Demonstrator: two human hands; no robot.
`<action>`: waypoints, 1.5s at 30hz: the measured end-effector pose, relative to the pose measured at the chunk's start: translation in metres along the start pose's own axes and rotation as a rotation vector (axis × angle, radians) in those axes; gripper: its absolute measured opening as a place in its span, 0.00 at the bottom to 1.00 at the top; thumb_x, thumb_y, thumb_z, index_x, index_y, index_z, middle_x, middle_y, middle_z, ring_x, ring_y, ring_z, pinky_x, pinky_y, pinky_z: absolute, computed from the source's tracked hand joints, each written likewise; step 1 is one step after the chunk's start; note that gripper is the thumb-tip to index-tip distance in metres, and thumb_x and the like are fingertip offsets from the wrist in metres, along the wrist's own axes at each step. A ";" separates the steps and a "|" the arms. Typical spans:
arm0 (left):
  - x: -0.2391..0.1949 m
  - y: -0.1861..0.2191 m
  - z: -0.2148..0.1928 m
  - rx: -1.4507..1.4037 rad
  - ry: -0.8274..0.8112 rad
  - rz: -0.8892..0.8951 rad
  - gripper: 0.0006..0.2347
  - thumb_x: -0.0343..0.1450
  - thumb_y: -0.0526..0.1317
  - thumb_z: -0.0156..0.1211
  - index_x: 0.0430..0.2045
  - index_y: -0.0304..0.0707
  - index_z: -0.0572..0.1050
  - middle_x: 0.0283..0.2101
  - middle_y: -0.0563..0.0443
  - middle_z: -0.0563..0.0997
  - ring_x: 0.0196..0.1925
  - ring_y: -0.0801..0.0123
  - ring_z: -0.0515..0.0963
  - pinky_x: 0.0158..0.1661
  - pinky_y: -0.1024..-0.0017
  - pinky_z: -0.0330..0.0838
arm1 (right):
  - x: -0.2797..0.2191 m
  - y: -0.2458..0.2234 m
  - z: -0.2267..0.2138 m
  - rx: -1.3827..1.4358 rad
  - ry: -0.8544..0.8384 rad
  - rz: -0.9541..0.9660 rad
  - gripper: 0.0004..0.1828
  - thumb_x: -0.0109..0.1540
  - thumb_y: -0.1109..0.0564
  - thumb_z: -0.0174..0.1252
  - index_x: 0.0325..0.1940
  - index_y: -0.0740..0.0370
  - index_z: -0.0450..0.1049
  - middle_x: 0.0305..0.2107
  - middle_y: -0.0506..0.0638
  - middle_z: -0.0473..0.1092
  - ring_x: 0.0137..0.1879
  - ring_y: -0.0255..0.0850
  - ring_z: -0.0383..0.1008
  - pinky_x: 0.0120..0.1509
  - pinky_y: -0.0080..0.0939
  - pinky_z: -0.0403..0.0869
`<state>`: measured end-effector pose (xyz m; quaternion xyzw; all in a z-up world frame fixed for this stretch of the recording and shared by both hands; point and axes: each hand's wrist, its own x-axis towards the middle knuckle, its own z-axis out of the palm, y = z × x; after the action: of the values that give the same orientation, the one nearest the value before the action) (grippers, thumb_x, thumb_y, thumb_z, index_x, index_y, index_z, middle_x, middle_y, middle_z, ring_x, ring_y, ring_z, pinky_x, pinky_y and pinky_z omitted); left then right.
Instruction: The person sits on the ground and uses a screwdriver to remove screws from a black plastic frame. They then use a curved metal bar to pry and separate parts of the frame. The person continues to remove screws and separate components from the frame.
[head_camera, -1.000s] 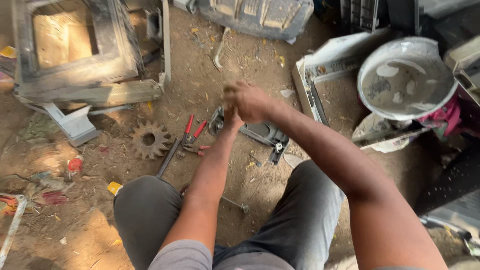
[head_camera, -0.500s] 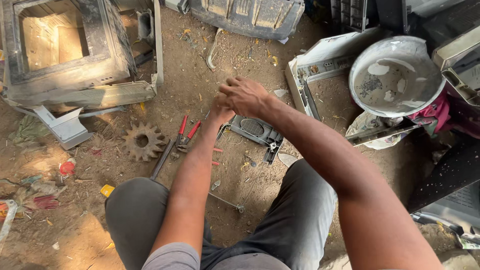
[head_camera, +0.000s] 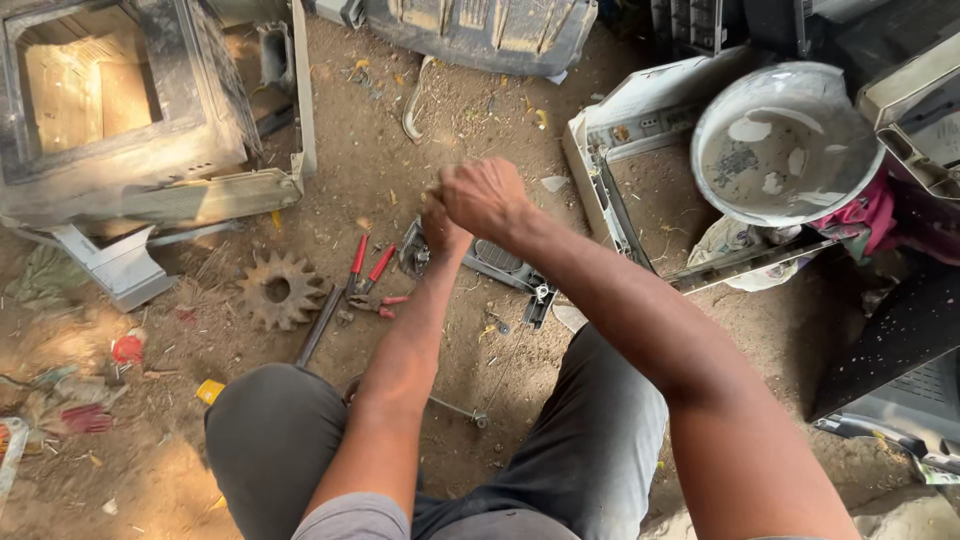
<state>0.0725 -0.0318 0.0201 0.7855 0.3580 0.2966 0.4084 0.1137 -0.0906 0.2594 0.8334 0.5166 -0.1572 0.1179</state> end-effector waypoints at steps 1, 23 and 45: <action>0.002 -0.001 -0.003 -0.022 -0.028 0.088 0.17 0.64 0.44 0.73 0.35 0.28 0.75 0.34 0.36 0.82 0.37 0.53 0.83 0.37 0.56 0.78 | 0.001 0.003 0.002 -0.038 0.129 -0.106 0.17 0.71 0.47 0.48 0.53 0.59 0.75 0.39 0.53 0.71 0.40 0.39 0.68 0.46 0.43 0.75; -0.003 0.015 -0.009 -0.017 0.158 -0.032 0.15 0.73 0.49 0.60 0.42 0.36 0.73 0.32 0.48 0.81 0.31 0.63 0.82 0.28 0.64 0.78 | -0.003 -0.028 -0.011 0.137 -0.083 0.134 0.28 0.76 0.36 0.42 0.62 0.62 0.69 0.40 0.52 0.75 0.39 0.38 0.71 0.36 0.41 0.70; -0.002 0.004 0.004 0.050 0.026 0.148 0.16 0.68 0.46 0.67 0.40 0.35 0.72 0.36 0.43 0.80 0.34 0.57 0.82 0.31 0.60 0.78 | 0.008 -0.002 0.014 0.195 0.014 0.143 0.27 0.76 0.36 0.46 0.48 0.61 0.75 0.36 0.51 0.74 0.39 0.40 0.75 0.36 0.46 0.74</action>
<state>0.0756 -0.0368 0.0206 0.8159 0.3115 0.3272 0.3609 0.1137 -0.0879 0.2433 0.8766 0.4391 -0.1921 0.0438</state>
